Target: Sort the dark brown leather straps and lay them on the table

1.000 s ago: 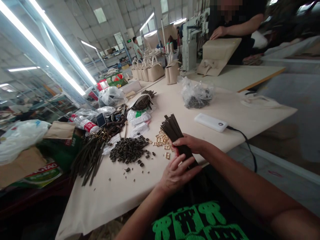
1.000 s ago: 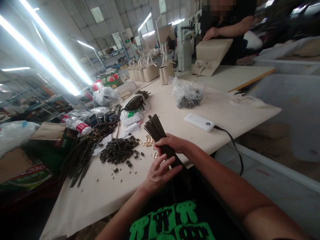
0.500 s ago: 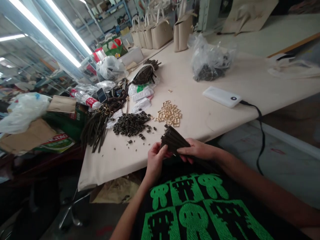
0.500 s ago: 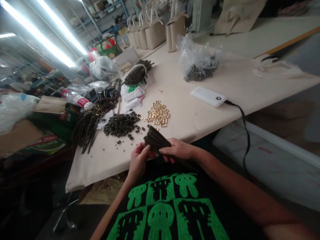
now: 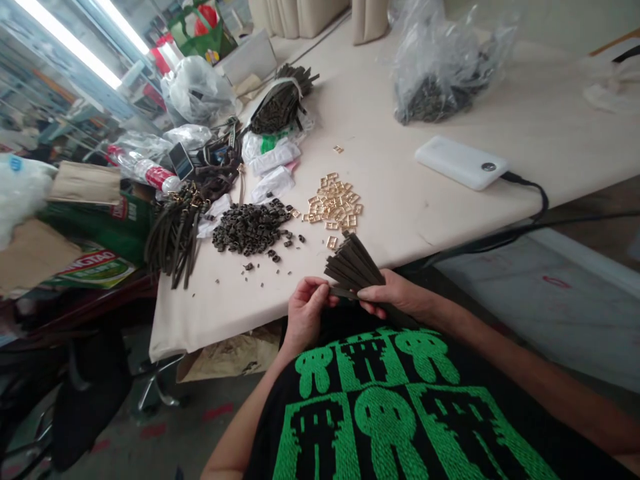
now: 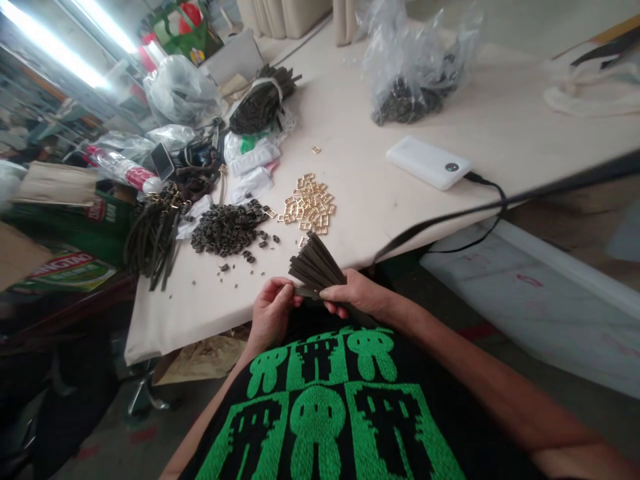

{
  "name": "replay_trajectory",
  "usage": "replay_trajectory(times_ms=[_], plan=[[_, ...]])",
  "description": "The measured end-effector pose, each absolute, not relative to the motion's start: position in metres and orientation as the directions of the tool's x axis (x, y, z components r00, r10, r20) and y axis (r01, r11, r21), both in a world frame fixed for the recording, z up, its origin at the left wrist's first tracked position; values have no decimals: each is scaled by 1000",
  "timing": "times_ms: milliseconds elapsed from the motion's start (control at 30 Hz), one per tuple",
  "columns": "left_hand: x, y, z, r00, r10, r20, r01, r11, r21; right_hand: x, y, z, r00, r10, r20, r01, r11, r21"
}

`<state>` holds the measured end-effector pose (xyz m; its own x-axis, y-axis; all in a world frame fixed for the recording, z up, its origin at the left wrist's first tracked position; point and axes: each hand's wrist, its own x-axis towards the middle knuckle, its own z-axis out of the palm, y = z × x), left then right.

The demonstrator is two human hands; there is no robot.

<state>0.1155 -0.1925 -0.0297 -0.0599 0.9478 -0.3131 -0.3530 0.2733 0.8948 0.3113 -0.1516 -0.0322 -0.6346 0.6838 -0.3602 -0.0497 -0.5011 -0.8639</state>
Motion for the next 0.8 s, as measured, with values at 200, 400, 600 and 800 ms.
replay_trajectory(times_ms=[200,400,600,800], plan=[[124,-186,-33,37,923,-384,-404,365,839,316,-155,-38,-623,726,-290,-265,-545,-795],[137,-182,-39,163,900,-405,-425,434,794,315,-159,-46,-713,657,-245,-377,-653,-656],[135,-179,-38,126,927,-354,-379,374,846,315,-159,-51,-695,679,-235,-418,-648,-637],[131,-180,-35,27,965,-260,-329,254,909,312,-161,-54,-746,629,-217,-391,-678,-622]])
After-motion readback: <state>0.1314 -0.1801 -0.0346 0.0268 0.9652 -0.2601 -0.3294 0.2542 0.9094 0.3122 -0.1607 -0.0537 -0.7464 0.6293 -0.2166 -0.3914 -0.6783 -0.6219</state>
